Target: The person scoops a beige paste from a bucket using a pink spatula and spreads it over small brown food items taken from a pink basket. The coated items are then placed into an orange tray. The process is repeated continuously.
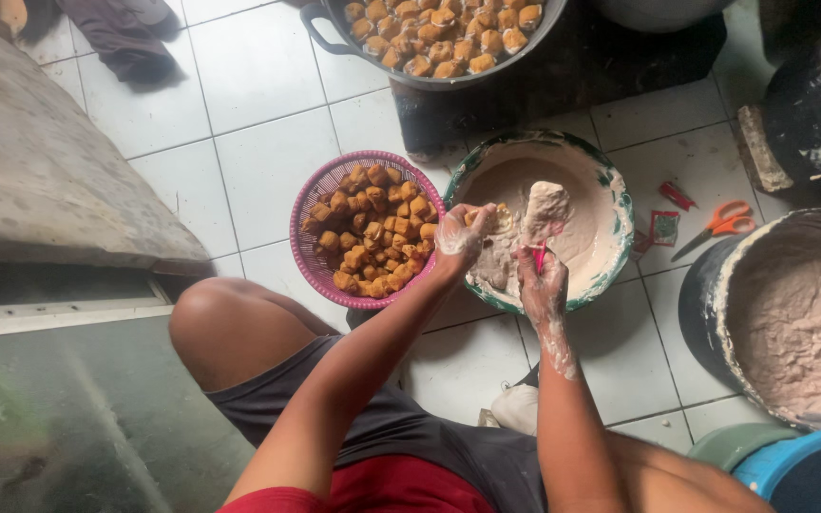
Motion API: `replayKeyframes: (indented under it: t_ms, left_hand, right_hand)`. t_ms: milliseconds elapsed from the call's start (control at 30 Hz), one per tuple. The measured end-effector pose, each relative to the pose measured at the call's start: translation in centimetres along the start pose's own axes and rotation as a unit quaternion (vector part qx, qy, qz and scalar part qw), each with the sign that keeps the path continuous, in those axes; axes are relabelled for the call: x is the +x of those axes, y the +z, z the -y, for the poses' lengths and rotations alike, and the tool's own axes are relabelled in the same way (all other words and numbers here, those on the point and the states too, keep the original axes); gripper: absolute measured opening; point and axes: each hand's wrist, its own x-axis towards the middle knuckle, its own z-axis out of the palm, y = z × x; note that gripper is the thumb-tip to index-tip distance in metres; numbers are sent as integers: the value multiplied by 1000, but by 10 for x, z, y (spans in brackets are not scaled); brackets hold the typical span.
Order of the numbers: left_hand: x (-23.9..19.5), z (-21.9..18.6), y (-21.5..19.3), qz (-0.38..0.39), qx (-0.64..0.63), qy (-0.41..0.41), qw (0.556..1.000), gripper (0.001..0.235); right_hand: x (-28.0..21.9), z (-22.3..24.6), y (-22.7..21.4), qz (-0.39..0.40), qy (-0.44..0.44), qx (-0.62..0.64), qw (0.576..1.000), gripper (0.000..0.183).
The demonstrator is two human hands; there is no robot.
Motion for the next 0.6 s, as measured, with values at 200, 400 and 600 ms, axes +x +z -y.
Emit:
replayKeyframes:
  t_ms: [200,400,600]
  left_hand:
    - [-9,-33,-2,-45,83,96,991,45]
    - [-17,-21,-1,130,-79,151,977,55]
    - [-16,-11,-13,311,-296,84,899,75]
  right_hand:
    - [0,-5,9,34,50,27,998,62]
    - [4,-14,3,-10,-79,-143,986,49]
    - [2,-1,-4,-32,-156,-146,976,37]
